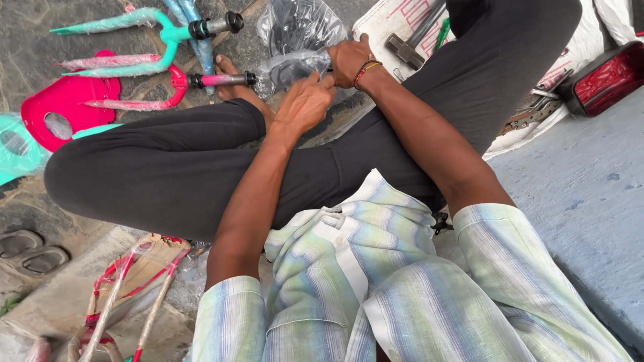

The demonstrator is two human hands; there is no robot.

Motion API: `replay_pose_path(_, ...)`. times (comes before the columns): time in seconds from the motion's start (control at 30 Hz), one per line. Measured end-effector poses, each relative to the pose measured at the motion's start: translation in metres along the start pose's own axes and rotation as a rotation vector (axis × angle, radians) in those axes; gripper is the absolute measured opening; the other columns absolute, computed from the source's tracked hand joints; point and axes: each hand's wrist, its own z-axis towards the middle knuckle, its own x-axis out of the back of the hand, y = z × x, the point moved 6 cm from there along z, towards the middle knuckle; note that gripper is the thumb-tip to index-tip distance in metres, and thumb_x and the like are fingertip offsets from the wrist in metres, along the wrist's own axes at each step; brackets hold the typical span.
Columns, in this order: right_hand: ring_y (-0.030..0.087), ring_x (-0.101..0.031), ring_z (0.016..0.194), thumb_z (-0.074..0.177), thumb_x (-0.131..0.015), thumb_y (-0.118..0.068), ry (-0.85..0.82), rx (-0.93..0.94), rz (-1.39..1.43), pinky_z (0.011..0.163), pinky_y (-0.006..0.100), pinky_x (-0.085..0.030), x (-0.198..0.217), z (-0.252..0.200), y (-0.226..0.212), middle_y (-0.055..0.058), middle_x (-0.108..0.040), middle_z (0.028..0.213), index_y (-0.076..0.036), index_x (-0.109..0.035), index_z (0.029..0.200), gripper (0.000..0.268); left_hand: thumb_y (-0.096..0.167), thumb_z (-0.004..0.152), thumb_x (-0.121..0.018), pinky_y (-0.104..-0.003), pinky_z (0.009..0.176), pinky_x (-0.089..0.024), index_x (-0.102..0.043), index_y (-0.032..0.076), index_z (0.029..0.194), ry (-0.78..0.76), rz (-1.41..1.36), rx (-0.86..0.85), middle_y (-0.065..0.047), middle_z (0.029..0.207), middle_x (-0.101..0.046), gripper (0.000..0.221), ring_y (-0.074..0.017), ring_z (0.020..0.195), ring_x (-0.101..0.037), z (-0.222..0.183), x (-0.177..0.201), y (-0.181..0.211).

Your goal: Assembling and adjusting a bicycle brake assembly using hand tools.

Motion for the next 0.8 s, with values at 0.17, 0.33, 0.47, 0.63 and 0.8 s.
replay_pose_path(0.17, 0.029, -0.067, 0.084, 0.084, -0.079, -0.033, 0.062, -0.028, -0.143, 0.097, 0.054, -0.039, -0.008, 0.008, 0.015, 0.014, -0.070, 0.090, -0.005, -0.072, 0.105, 0.035, -0.008, 0.078, -0.064, -0.053, 0.078, -0.054, -0.071, 0.000, 0.108, -0.051, -0.098, 0.157, -0.022, 0.103, -0.070, 0.031, -0.0424, 0.090, -0.069, 0.003, -0.006, -0.003)
replay_pose_path(0.33, 0.028, -0.067, 0.074, 0.089, -0.073, -0.028, 0.226, -0.124, 0.213, 0.089, 0.053, -0.036, 0.019, -0.006, 0.015, 0.012, -0.074, 0.075, -0.014, -0.078, 0.099, 0.018, 0.003, 0.091, -0.065, -0.049, 0.082, -0.056, -0.070, 0.002, 0.100, -0.079, -0.139, 0.298, -0.022, 0.108, -0.070, 0.010, -0.0391, 0.094, -0.071, -0.001, -0.030, -0.024)
replay_pose_path(0.47, 0.036, -0.064, 0.077, 0.083, -0.075, -0.023, 0.291, -0.155, 0.198, 0.082, 0.053, -0.037, 0.027, 0.003, 0.037, 0.016, -0.071, 0.080, -0.010, -0.077, 0.092, 0.016, -0.006, 0.084, -0.061, -0.049, 0.083, -0.055, -0.072, 0.007, 0.107, -0.085, -0.140, 0.211, -0.016, 0.111, -0.068, 0.029, -0.0389, 0.095, -0.069, -0.016, 0.011, 0.000)
replay_pose_path(0.63, 0.037, -0.068, 0.085, 0.084, -0.076, -0.029, 0.335, -0.134, 0.138, 0.086, 0.059, -0.038, 0.042, 0.015, 0.029, 0.019, -0.073, 0.082, -0.005, -0.074, 0.083, 0.025, -0.004, 0.080, -0.062, -0.048, 0.085, -0.055, -0.071, 0.008, 0.108, -0.071, -0.011, 0.206, -0.010, 0.111, -0.068, 0.032, -0.0372, 0.104, -0.067, -0.030, 0.019, -0.011)
replay_pose_path(0.8, 0.040, -0.069, 0.096, 0.085, -0.076, -0.030, 0.253, -0.124, 0.171, 0.086, 0.053, -0.051, 0.023, 0.016, 0.034, 0.022, -0.072, 0.098, -0.004, -0.073, 0.096, 0.028, 0.000, 0.079, -0.064, -0.048, 0.084, -0.055, -0.070, 0.004, 0.110, -0.114, 0.012, 0.268, -0.015, 0.110, -0.068, 0.031, -0.0380, 0.101, -0.068, -0.015, -0.036, -0.039)
